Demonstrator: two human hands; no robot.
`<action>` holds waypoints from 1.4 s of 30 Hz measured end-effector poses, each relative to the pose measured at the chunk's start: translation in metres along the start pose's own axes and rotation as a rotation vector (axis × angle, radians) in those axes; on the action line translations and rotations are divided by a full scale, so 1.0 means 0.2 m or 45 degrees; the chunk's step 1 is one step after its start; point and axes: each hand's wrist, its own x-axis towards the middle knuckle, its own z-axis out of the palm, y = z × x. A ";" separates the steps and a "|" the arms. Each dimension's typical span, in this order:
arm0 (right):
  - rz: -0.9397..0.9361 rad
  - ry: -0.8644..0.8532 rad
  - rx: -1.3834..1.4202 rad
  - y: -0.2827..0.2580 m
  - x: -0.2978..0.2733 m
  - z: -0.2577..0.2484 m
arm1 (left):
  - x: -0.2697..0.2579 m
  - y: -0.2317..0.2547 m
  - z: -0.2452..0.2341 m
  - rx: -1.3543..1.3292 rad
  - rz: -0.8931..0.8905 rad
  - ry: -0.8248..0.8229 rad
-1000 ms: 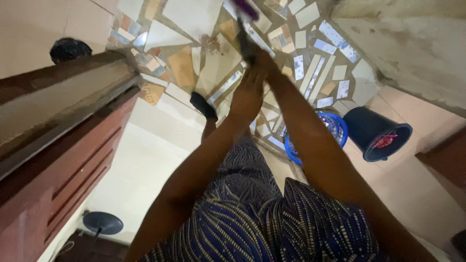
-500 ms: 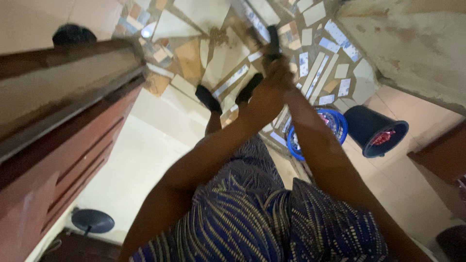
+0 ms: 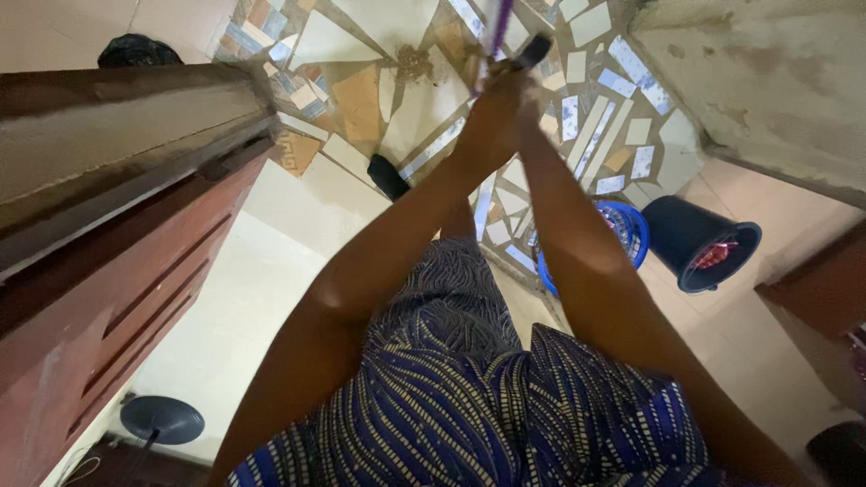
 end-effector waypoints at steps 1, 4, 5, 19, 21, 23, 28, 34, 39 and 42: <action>0.014 -0.010 -0.006 0.05 -0.03 0.05 | -0.03 0.03 -0.04 0.119 -0.407 -0.220; 0.053 -0.043 -0.020 0.14 -0.12 0.18 | -0.13 0.13 -0.14 0.241 -0.752 -0.356; 0.055 -0.057 -0.036 0.15 -0.15 0.22 | -0.16 0.16 -0.17 0.251 -0.702 -0.268; -0.092 -0.302 -0.475 -0.38 -0.35 0.46 | 0.09 0.66 -0.40 0.597 -0.356 0.110; -0.094 -0.380 -0.587 -0.43 -0.32 0.58 | 0.11 0.69 -0.50 0.858 -0.433 0.132; -0.098 -0.454 -0.716 -0.46 -0.31 0.70 | 0.08 0.64 -0.57 0.447 -0.553 0.239; -0.176 -0.678 -1.071 -0.55 -0.34 0.95 | -0.17 0.10 -0.38 -0.158 -0.659 0.609; -0.260 -1.044 -1.301 -0.65 -0.52 1.10 | -0.46 -0.27 -0.12 0.933 -0.927 0.882; -0.127 -1.419 -1.391 -0.67 -0.64 1.12 | -0.47 -0.15 -0.09 0.407 -1.121 1.350; -0.144 -1.486 -1.294 -0.65 -0.72 1.14 | -0.50 -0.09 -0.10 0.389 -1.195 1.490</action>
